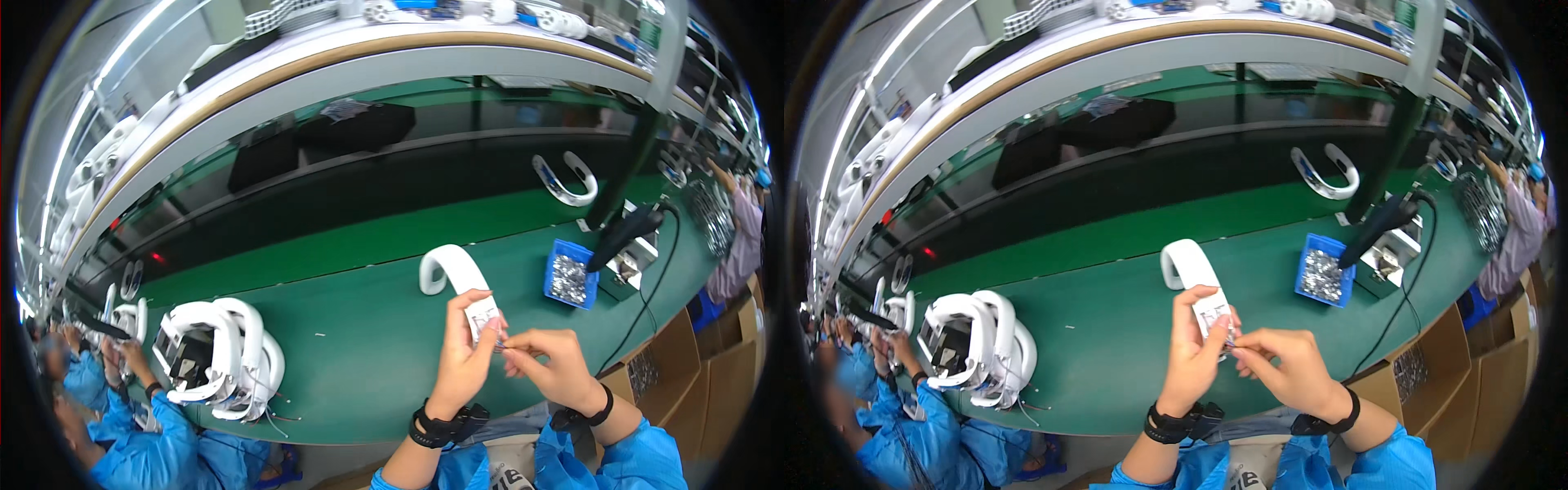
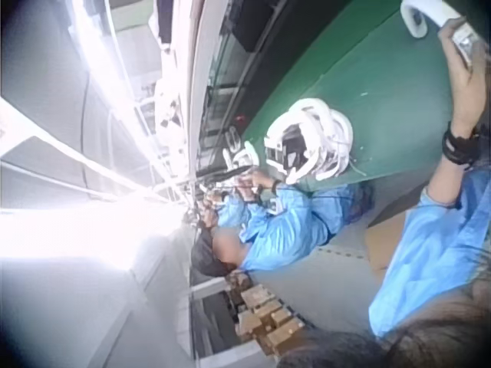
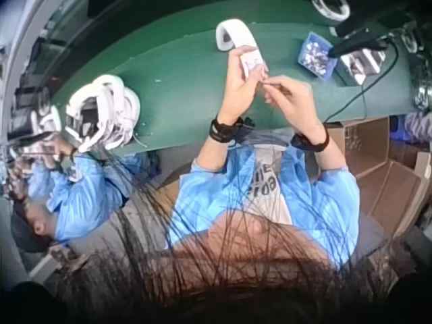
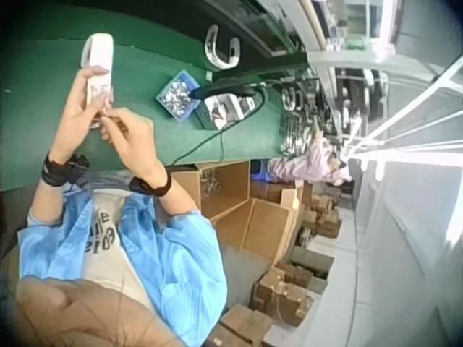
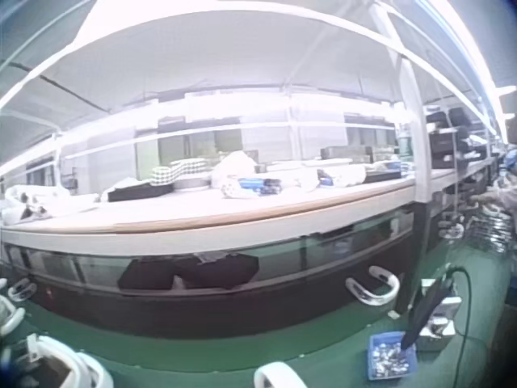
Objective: Assembling electronic components using an electric screwdriver at a factory workbench.
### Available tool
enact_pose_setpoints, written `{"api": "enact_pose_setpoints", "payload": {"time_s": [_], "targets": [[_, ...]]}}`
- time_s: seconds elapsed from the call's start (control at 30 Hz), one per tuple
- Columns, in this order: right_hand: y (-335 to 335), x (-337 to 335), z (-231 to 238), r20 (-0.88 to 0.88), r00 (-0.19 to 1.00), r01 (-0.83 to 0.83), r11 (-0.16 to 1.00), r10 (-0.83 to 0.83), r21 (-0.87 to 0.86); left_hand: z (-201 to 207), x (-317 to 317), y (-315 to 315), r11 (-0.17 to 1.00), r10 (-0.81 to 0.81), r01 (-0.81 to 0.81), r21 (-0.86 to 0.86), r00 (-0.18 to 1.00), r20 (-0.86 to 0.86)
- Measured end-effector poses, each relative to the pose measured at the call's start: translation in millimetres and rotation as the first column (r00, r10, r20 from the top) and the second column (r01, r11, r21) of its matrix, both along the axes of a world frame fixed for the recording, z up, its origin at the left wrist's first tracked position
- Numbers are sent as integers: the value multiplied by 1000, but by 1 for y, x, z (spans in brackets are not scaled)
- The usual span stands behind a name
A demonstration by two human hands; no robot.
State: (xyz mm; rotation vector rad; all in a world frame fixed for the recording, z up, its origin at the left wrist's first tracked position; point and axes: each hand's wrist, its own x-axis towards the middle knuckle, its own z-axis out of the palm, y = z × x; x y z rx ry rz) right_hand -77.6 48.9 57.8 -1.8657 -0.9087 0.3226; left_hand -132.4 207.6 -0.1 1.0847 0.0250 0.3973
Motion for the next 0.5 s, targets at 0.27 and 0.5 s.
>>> {"api": "enact_pose_setpoints", "payload": {"time_s": [0.27, 0.5], "targets": [[0, -1, -15, -785, 609, 249, 912, 115, 327, 2, 4, -6, 998, 31, -30, 58, 1000, -4], [9, 13, 0, 150, 988, 25, 996, -38, 91, 3, 5, -5, 1000, 13, -13, 19, 1000, -13]]}}
